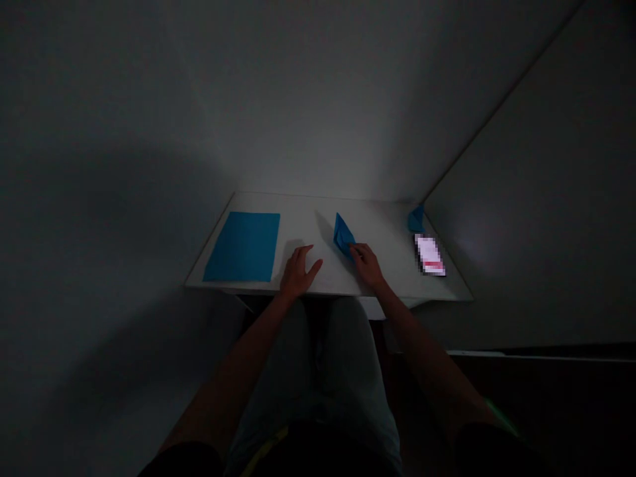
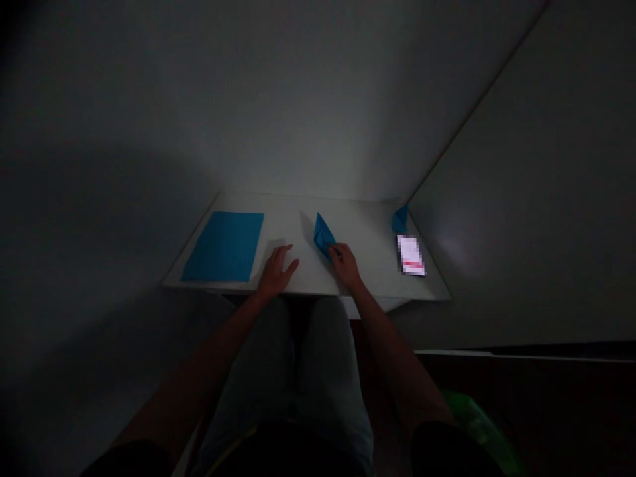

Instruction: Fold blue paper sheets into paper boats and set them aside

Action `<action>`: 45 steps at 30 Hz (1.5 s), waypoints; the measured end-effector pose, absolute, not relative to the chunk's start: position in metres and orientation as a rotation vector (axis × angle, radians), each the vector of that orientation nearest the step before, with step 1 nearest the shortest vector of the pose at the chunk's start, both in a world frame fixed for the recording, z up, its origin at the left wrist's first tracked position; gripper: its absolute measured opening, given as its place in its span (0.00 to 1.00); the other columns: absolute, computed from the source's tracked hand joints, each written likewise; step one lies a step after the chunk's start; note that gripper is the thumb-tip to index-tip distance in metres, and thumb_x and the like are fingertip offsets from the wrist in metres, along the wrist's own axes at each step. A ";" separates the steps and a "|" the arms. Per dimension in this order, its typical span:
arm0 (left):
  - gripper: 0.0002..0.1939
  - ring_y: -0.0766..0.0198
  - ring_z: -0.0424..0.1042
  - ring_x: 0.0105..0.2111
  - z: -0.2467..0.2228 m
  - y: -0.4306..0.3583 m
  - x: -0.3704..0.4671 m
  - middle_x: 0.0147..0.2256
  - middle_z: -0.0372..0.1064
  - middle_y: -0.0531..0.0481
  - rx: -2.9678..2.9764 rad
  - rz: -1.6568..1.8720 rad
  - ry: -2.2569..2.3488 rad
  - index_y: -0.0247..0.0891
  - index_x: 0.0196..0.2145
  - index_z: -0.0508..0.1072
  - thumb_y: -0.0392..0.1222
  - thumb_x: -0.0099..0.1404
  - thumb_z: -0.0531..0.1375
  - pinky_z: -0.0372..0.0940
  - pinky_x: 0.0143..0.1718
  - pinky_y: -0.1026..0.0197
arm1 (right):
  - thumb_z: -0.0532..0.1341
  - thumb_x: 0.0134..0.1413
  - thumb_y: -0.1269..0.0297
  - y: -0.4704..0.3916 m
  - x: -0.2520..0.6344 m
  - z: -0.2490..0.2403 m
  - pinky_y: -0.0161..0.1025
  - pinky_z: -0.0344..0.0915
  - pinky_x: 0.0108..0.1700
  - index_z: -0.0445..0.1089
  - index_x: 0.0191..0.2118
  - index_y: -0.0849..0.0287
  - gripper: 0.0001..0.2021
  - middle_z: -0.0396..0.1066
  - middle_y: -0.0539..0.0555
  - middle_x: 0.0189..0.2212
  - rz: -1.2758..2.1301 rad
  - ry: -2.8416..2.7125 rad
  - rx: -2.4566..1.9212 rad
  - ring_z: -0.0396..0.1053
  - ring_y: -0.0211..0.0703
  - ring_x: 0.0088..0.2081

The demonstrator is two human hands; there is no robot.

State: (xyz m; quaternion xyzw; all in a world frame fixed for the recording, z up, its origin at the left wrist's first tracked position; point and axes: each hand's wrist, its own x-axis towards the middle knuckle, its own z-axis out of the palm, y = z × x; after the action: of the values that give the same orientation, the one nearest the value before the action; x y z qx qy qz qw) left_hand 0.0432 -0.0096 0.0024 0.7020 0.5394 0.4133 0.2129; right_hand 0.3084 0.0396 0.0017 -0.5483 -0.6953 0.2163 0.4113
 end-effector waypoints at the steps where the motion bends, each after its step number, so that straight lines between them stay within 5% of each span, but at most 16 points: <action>1: 0.25 0.49 0.71 0.64 0.003 -0.009 0.042 0.62 0.71 0.37 1.873 1.206 1.462 0.41 0.64 0.67 0.57 0.77 0.58 0.65 0.67 0.42 | 0.54 0.72 0.39 0.028 0.294 -0.003 0.50 0.73 0.53 0.81 0.54 0.54 0.28 0.77 0.62 0.51 0.582 -1.725 -1.341 0.75 0.54 0.53; 11: 0.16 0.58 0.74 0.60 0.006 -0.003 0.043 0.60 0.72 0.39 1.541 1.299 1.399 0.42 0.59 0.64 0.45 0.76 0.58 0.73 0.58 0.55 | 0.63 0.69 0.44 -0.008 0.253 0.002 0.46 0.74 0.46 0.82 0.53 0.50 0.19 0.77 0.57 0.46 0.794 -1.935 -1.076 0.75 0.47 0.42; 18: 0.15 0.61 0.80 0.41 0.008 -0.005 0.039 0.45 0.81 0.49 1.643 1.135 1.363 0.42 0.53 0.75 0.34 0.71 0.57 0.75 0.47 0.58 | 0.64 0.68 0.48 0.000 0.251 -0.006 0.43 0.74 0.44 0.80 0.53 0.51 0.17 0.76 0.56 0.45 0.758 -1.938 -1.126 0.74 0.45 0.40; 22: 0.16 0.59 0.81 0.45 0.007 -0.004 0.041 0.46 0.82 0.47 1.635 1.169 1.357 0.40 0.53 0.78 0.35 0.69 0.61 0.74 0.51 0.57 | 0.67 0.64 0.51 0.006 0.248 -0.012 0.46 0.75 0.48 0.78 0.56 0.52 0.19 0.75 0.58 0.49 0.669 -1.895 -1.178 0.75 0.49 0.45; 29: 0.11 0.58 0.81 0.42 0.010 0.005 0.044 0.44 0.82 0.46 1.505 1.212 1.530 0.39 0.48 0.80 0.43 0.70 0.65 0.75 0.48 0.56 | 0.67 0.64 0.53 0.002 0.251 -0.012 0.48 0.75 0.50 0.75 0.58 0.51 0.19 0.76 0.58 0.53 0.721 -1.974 -1.034 0.75 0.47 0.41; 35: 0.08 0.54 0.77 0.52 0.022 0.017 0.045 0.47 0.78 0.44 1.739 1.187 1.674 0.40 0.42 0.81 0.39 0.64 0.70 0.70 0.59 0.51 | 0.66 0.65 0.56 -0.004 0.249 -0.007 0.47 0.76 0.50 0.76 0.58 0.50 0.18 0.76 0.57 0.55 0.698 -2.018 -1.052 0.76 0.45 0.39; 41: 0.15 0.52 0.78 0.49 0.026 0.026 0.046 0.48 0.79 0.43 1.803 1.082 1.702 0.40 0.46 0.80 0.36 0.61 0.72 0.71 0.58 0.49 | 0.63 0.69 0.56 -0.007 0.246 -0.001 0.47 0.75 0.52 0.77 0.58 0.49 0.16 0.77 0.57 0.54 0.647 -2.052 -1.144 0.77 0.45 0.41; 45: 0.14 0.52 0.79 0.49 0.026 0.029 0.046 0.48 0.80 0.42 1.754 1.069 1.660 0.38 0.45 0.80 0.31 0.60 0.70 0.72 0.57 0.50 | 0.64 0.69 0.58 -0.008 0.245 -0.001 0.47 0.77 0.51 0.77 0.58 0.49 0.16 0.70 0.58 0.63 0.635 -2.038 -1.220 0.77 0.41 0.38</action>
State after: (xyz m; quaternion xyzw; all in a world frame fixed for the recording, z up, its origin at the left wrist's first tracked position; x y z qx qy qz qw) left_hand 0.0462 0.0295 0.0259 0.6436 0.6088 0.3922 0.2476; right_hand 0.2449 -0.0080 -0.0007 -0.4674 -0.7811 0.2434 0.3350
